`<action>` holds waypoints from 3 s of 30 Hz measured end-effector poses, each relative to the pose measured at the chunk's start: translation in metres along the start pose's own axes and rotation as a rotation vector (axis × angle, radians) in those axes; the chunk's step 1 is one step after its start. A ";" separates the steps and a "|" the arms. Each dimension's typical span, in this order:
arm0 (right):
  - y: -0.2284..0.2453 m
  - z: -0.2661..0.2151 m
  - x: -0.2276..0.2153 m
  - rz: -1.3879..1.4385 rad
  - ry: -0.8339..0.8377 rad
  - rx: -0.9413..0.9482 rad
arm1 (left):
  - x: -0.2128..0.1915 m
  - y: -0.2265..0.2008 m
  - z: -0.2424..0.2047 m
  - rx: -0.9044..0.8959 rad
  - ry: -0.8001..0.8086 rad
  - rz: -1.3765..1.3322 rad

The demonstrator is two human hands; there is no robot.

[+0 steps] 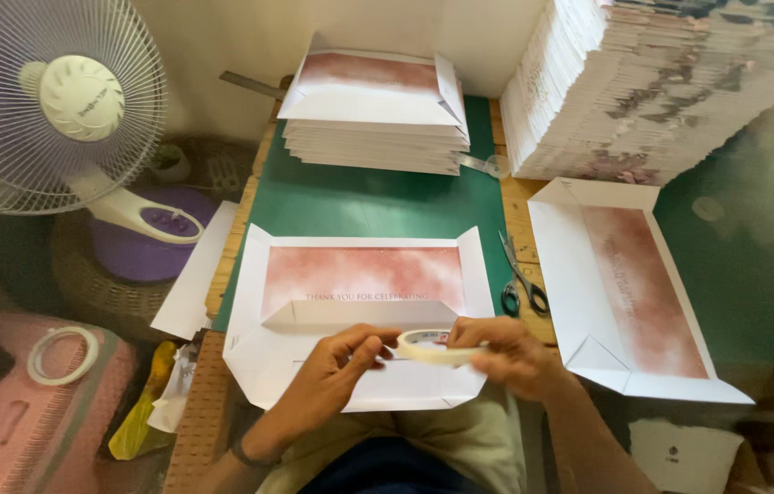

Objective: The person assembles paper envelopes by folding the flaps and securing them with clear adhesive tape. They use scissors to cut the tape and smooth the flaps down, working through a stack of envelopes on a green table.

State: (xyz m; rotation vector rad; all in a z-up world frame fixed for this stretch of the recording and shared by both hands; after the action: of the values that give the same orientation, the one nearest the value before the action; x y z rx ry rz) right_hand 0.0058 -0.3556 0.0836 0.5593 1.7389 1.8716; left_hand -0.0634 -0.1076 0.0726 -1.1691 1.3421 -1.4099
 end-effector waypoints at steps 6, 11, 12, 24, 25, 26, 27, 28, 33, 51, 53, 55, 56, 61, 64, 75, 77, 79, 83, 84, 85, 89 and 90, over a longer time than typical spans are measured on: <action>0.033 0.019 0.017 -0.654 -0.060 -0.131 | -0.020 0.023 -0.003 -0.105 -0.040 -0.062; 0.032 0.020 0.014 -0.604 -0.063 -0.154 | -0.028 0.020 0.001 -0.118 -0.102 -0.046; 0.030 0.021 0.014 -0.575 -0.060 -0.138 | -0.023 0.021 0.003 -0.141 -0.081 -0.037; -0.004 0.019 -0.035 -0.321 -0.411 0.222 | -0.102 0.012 0.001 0.076 -0.407 0.647; -0.006 0.021 -0.035 -0.352 -0.364 0.205 | -0.108 0.005 0.000 0.154 -0.471 0.780; -0.008 0.023 -0.035 -0.380 -0.314 0.188 | -0.109 0.004 0.001 0.153 -0.472 0.854; -0.010 0.026 -0.034 -0.408 -0.264 0.170 | -0.110 0.004 0.002 0.151 -0.472 0.928; -0.012 0.027 -0.034 -0.446 -0.272 0.179 | -0.110 0.005 0.000 0.143 -0.473 1.001; -0.021 0.037 -0.036 -0.535 -0.325 0.297 | -0.107 0.013 0.009 0.164 -0.458 1.085; -0.020 0.031 -0.069 -0.540 -0.266 0.223 | -0.161 -0.003 0.095 -0.529 -0.078 1.352; -0.022 0.029 -0.069 -0.653 -0.273 0.360 | -0.162 0.002 0.097 -0.461 -0.091 1.388; -0.021 0.030 -0.068 -0.730 -0.271 0.421 | -0.157 0.015 0.097 -0.258 -0.135 1.437; -0.020 0.031 -0.067 -0.750 -0.268 0.417 | -0.148 0.029 0.101 -0.203 -0.104 1.505; -0.015 0.030 -0.059 -0.889 -0.340 0.363 | -0.045 0.080 0.128 0.440 0.204 1.191; -0.006 0.031 -0.053 -0.955 -0.332 0.206 | 0.013 0.070 0.149 0.453 0.361 1.103; -0.021 -0.014 -0.110 -1.256 -0.551 0.568 | 0.006 0.078 0.160 0.274 0.079 0.602; -0.026 -0.014 -0.112 -1.267 -0.531 0.518 | -0.014 0.082 0.164 0.342 0.026 0.612; -0.034 -0.016 -0.110 -1.295 -0.466 0.483 | -0.026 0.086 0.162 0.300 -0.005 0.567; -0.028 -0.014 -0.110 -1.267 -0.348 0.448 | -0.042 0.080 0.161 0.014 -0.053 0.400; -0.021 -0.016 -0.108 -1.229 -0.331 0.455 | -0.041 0.082 0.159 -0.067 -0.069 0.354; -0.012 -0.016 -0.104 -1.071 -0.348 0.395 | -0.041 0.081 0.158 -0.091 -0.069 0.315; 0.042 -0.014 -0.070 -0.494 -0.287 0.234 | -0.041 0.075 0.160 -0.109 -0.076 0.291; 0.055 -0.012 -0.057 -0.359 -0.242 0.216 | -0.040 0.074 0.159 -0.098 -0.079 0.321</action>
State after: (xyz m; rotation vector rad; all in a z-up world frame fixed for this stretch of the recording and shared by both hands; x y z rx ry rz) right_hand 0.0369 -0.4029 0.1400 0.4913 1.7537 1.3253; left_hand 0.0982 -0.1073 -0.0057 -1.0065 1.4810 -1.0690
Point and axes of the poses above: each hand's wrist, its own z-axis towards the middle knuckle, its own x-axis out of the palm, y = z × x, the point moved 4 cm from there along z, towards the middle knuckle, and after that the axes turned 3 degrees about -z, right-handed, at the moved point
